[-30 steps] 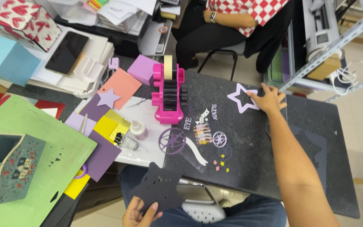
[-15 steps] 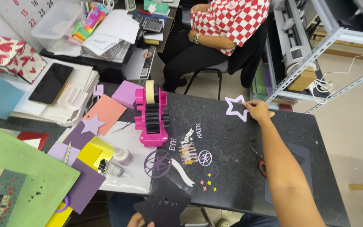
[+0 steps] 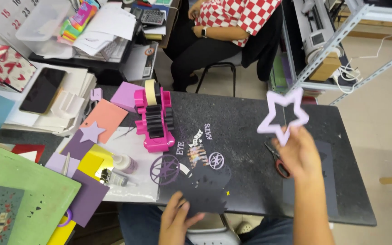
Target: Assembling multi-layered paper stars using adhesive tape and glue.
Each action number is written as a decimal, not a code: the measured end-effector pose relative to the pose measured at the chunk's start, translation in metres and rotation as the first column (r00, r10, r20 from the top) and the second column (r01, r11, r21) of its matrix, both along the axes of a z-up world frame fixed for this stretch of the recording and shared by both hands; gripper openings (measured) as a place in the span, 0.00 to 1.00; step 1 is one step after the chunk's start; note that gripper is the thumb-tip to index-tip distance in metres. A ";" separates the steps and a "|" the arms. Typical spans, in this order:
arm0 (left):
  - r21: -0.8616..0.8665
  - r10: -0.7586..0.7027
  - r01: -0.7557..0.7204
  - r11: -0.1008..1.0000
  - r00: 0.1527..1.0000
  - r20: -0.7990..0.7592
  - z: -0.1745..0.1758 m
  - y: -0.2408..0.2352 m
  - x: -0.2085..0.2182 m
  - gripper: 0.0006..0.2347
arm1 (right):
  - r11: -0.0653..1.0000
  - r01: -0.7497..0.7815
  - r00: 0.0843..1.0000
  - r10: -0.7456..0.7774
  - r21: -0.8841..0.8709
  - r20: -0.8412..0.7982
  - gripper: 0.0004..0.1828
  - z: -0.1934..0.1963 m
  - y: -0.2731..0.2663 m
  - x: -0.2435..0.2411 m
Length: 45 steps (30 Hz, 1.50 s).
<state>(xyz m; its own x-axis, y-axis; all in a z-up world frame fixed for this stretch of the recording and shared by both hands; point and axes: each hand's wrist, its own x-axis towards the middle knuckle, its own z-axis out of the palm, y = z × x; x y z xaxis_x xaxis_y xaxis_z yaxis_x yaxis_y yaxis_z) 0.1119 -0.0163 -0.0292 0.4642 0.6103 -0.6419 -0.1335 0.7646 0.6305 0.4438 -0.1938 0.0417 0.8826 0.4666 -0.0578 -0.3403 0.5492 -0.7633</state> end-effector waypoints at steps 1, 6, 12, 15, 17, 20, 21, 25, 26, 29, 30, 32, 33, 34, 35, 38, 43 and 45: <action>-0.006 -0.008 0.008 1.000 1.000 -0.007 0.007 -0.008 0.008 0.23 | 1.000 0.008 1.000 -0.008 -0.006 -0.007 0.01 0.001 -0.006 -0.035; 0.050 -0.253 0.248 0.967 0.958 0.138 0.030 -0.043 0.037 0.23 | 0.947 0.093 0.994 -0.071 -0.307 0.083 0.02 -0.017 -0.017 -0.164; 0.048 -0.299 0.296 0.954 0.935 0.193 0.049 -0.065 0.027 0.20 | 0.814 0.241 0.969 -0.168 -0.528 0.183 0.05 -0.001 -0.025 -0.208; 0.096 -0.309 0.294 0.951 0.919 0.247 0.043 -0.066 0.023 0.22 | 0.818 0.223 0.974 -0.171 -0.529 0.146 0.03 -0.006 -0.033 -0.209; 0.133 -0.367 0.344 0.930 0.898 0.243 0.064 -0.062 0.022 0.22 | 0.819 0.212 0.976 -0.153 -0.533 0.154 0.03 -0.011 -0.039 -0.209; 0.197 -0.437 0.400 0.895 0.876 0.203 0.077 -0.059 0.022 0.18 | 0.839 0.219 0.974 -0.161 -0.499 0.158 0.06 -0.020 -0.048 -0.205; 0.224 -0.447 0.408 0.885 0.879 0.167 0.078 -0.059 0.022 0.16 | 0.856 0.235 0.971 -0.185 -0.460 0.150 0.07 -0.024 -0.050 -0.204; 0.219 -0.464 0.427 0.877 0.871 0.161 0.071 -0.058 0.022 0.17 | 0.924 0.170 0.985 -0.174 -0.344 0.018 0.03 -0.023 -0.060 -0.200; 0.222 -0.461 0.422 0.879 0.872 0.167 0.070 -0.057 0.022 0.17 | 0.929 0.141 0.990 -0.134 -0.341 0.043 0.03 -0.019 -0.061 -0.200; 0.237 -0.467 0.420 0.876 0.862 0.199 0.073 -0.054 0.021 0.16 | 0.911 0.080 0.994 -0.044 -0.405 0.099 0.03 -0.012 -0.063 -0.200; 0.250 -0.480 0.425 0.870 0.848 0.226 0.074 -0.052 0.021 0.15 | 0.881 0.057 0.992 0.004 -0.469 0.128 0.04 -0.011 -0.063 -0.199; 0.264 -0.507 0.447 0.854 0.829 0.235 0.074 -0.049 0.020 0.15 | 0.856 0.063 0.990 0.011 -0.513 0.140 0.04 -0.008 -0.061 -0.201; 0.280 -0.535 0.470 0.837 0.809 0.243 0.074 -0.048 0.019 0.15 | 0.829 0.071 0.988 0.017 -0.555 0.152 0.05 -0.007 -0.059 -0.202; 0.277 -0.535 0.471 0.838 0.810 0.242 0.073 -0.049 0.019 0.15 | 0.828 0.070 0.989 0.017 -0.557 0.150 0.05 -0.004 -0.057 -0.204; 0.247 -0.528 0.474 0.845 0.815 0.240 0.073 -0.049 0.019 0.15 | 0.814 0.081 0.989 0.006 -0.576 0.148 0.05 -0.001 -0.055 -0.204; 0.268 -0.557 0.501 0.823 0.804 0.207 0.080 -0.048 0.019 0.14 | 0.789 0.096 0.989 -0.005 -0.607 0.150 0.04 0.004 -0.051 -0.206; 0.305 -0.616 0.558 0.772 0.776 0.137 0.089 -0.048 0.020 0.16 | 0.767 0.114 0.988 -0.019 -0.631 0.156 0.04 0.006 -0.050 -0.207; 0.332 -0.627 0.558 0.760 0.764 0.152 0.084 -0.049 0.020 0.16 | 0.782 0.127 0.983 -0.018 -0.610 0.182 0.05 0.005 -0.050 -0.207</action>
<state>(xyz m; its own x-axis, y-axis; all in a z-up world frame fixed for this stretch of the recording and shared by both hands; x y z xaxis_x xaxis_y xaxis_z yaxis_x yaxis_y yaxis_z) 0.1321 -0.0649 0.0547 0.9031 0.2816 -0.3242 0.1205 0.5584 0.8208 0.2371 -0.2442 0.0465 0.9347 0.3131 -0.1684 -0.1642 -0.0401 -0.9856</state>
